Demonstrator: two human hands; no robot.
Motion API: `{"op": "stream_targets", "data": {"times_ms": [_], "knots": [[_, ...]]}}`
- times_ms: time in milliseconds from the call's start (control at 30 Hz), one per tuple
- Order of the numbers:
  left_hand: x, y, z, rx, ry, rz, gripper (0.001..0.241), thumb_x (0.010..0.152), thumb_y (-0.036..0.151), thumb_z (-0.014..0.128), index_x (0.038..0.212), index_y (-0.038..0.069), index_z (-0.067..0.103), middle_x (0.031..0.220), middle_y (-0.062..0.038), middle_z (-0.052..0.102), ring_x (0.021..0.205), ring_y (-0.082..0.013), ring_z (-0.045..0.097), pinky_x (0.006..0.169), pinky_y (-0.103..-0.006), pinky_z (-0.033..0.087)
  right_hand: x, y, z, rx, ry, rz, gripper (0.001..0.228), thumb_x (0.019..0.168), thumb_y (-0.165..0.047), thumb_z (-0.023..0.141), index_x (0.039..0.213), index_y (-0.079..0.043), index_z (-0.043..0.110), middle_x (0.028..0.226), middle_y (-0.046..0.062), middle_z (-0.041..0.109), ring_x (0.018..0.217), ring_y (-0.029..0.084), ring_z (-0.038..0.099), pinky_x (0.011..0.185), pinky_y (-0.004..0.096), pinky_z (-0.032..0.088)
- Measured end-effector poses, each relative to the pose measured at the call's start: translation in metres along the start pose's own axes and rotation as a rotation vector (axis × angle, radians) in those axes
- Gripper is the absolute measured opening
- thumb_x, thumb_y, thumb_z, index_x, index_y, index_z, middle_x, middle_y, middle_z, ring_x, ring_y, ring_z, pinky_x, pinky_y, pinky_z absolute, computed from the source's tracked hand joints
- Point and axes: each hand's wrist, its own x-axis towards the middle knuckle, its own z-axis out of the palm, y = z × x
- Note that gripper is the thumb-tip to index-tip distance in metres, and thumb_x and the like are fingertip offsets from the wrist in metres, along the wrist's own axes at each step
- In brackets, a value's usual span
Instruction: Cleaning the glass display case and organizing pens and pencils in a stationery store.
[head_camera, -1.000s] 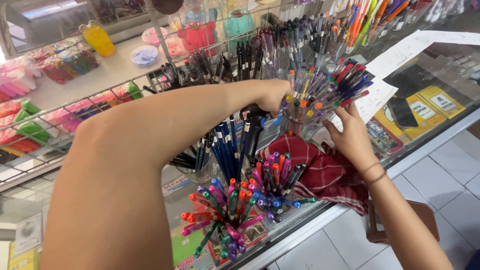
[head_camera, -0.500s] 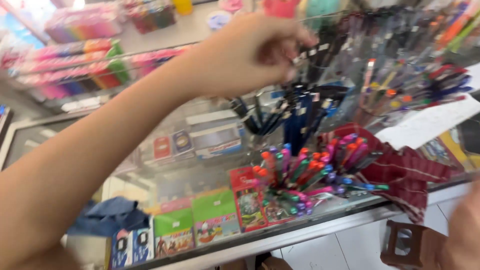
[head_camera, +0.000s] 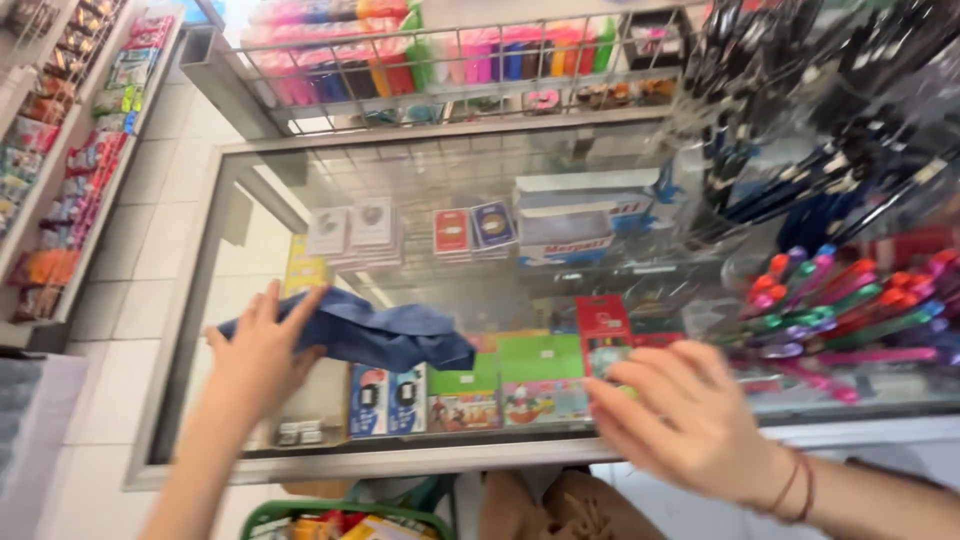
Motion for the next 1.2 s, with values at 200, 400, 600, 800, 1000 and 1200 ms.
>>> {"op": "stream_targets", "data": {"times_ms": [200, 400, 600, 800, 1000, 1200], "knots": [[-0.020, 0.009, 0.036, -0.413, 0.445, -0.046, 0.065, 0.079, 0.035, 0.073, 0.141, 0.020, 0.058, 0.143, -0.021, 0.053, 0.124, -0.0401, 0.055, 0.094, -0.0616, 0.044, 0.007, 0.005, 0.051, 0.044, -0.044, -0.118, 0.043, 0.082, -0.015, 0.076, 0.123, -0.004, 0.068, 0.119, 0.012, 0.064, 0.113, 0.030, 0.063, 0.094, 0.048, 0.048], [-0.012, 0.041, -0.001, -1.012, 0.261, 0.054, 0.012, 0.086, 0.012, 0.070, 0.096, 0.006, 0.071, 0.095, -0.009, 0.071, 0.083, -0.0263, 0.071, 0.074, -0.0330, 0.054, 0.066, -0.006, 0.126, -0.045, 0.033, -0.136, 0.053, 0.073, -0.033, 0.069, 0.123, -0.013, 0.067, 0.131, 0.019, 0.062, 0.118, 0.036, 0.058, 0.091, 0.055, 0.043], [-0.017, 0.055, -0.041, -1.024, 0.299, 0.306, 0.012, 0.084, 0.015, 0.075, 0.093, 0.007, 0.074, 0.088, -0.007, 0.067, 0.076, -0.0227, 0.068, 0.068, -0.0318, 0.052, 0.018, 0.021, 0.088, 0.057, -0.182, 0.087, 0.031, 0.075, -0.012, 0.074, 0.104, -0.003, 0.068, 0.106, 0.012, 0.063, 0.104, 0.032, 0.063, 0.088, 0.042, 0.052], [-0.011, 0.098, -0.022, -0.522, 0.511, 0.663, 0.055, 0.081, 0.036, 0.071, 0.133, 0.017, 0.066, 0.141, -0.013, 0.056, 0.131, -0.0359, 0.049, 0.104, -0.0570, 0.035, -0.018, -0.003, 0.047, -0.083, -0.304, 0.377, 0.063, 0.068, -0.008, 0.067, 0.131, -0.009, 0.061, 0.133, 0.017, 0.055, 0.123, 0.037, 0.052, 0.102, 0.051, 0.041], [-0.013, 0.118, 0.010, -0.523, 0.291, 0.783, 0.074, 0.089, 0.055, 0.063, 0.150, 0.017, 0.049, 0.160, -0.012, 0.038, 0.147, -0.0378, 0.030, 0.113, -0.0647, 0.015, -0.028, -0.024, 0.090, -0.062, -0.354, 0.281, 0.075, 0.087, -0.046, 0.057, 0.148, -0.006, 0.041, 0.154, 0.026, 0.033, 0.140, 0.047, 0.028, 0.113, 0.064, 0.022], [0.065, 0.136, 0.020, -0.514, 0.420, 0.476, 0.076, 0.092, 0.051, 0.060, 0.148, 0.002, 0.046, 0.161, -0.016, 0.036, 0.149, -0.0379, 0.032, 0.118, -0.0623, 0.020, 0.036, 0.035, 0.151, -0.083, -0.311, 0.352, 0.066, 0.092, -0.033, 0.056, 0.145, 0.004, 0.044, 0.153, 0.028, 0.038, 0.143, 0.048, 0.032, 0.114, 0.061, 0.028]]}}
